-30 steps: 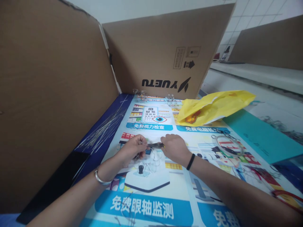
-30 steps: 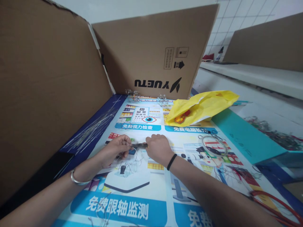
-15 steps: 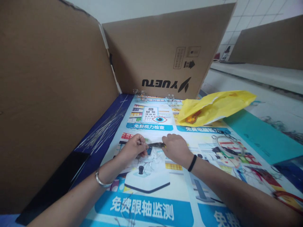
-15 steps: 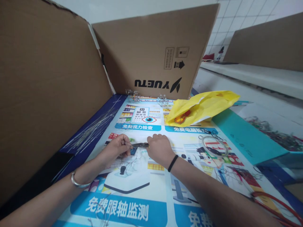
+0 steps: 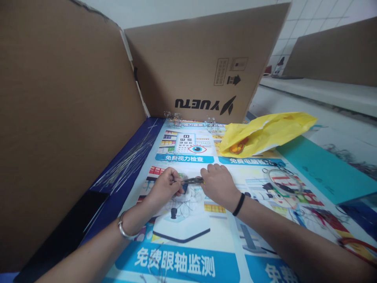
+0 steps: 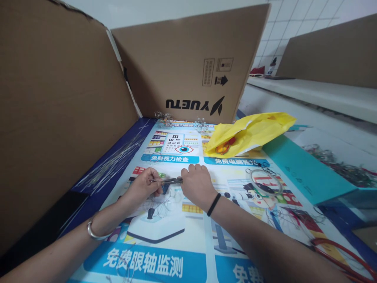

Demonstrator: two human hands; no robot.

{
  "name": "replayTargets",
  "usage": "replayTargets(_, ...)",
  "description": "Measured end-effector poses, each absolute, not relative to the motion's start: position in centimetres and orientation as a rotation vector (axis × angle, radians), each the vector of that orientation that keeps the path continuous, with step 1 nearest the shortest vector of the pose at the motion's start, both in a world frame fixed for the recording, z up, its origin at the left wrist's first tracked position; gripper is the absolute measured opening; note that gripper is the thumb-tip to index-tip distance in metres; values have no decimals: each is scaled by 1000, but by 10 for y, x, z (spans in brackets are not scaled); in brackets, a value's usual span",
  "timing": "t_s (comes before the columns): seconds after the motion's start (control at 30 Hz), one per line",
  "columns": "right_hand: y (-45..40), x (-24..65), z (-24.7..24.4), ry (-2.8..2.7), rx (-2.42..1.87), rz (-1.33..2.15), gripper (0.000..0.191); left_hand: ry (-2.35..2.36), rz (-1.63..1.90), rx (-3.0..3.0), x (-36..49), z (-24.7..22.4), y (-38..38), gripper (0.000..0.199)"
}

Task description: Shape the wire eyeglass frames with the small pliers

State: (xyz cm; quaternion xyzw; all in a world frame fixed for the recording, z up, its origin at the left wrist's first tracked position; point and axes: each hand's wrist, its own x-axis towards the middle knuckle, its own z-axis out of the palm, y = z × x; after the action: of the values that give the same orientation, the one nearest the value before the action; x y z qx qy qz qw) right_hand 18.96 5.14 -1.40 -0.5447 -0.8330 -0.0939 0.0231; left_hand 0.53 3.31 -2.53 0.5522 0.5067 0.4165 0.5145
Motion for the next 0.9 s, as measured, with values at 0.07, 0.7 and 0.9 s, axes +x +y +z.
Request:
replayTargets(0.07, 52, 189, -15, -2563, -1672, -305, 18, 1222, 991, 1347, 6, -25, 33, 14)
replayTargets(0.7, 51, 187, -18, -2541, -1661, -403, 22, 1251, 1039, 1342, 8, -27, 33, 16)
replayTargets(0.9, 50, 187, -21, -2524, -1657, -394, 25, 1294, 1038, 1326, 10, -23, 31, 18)
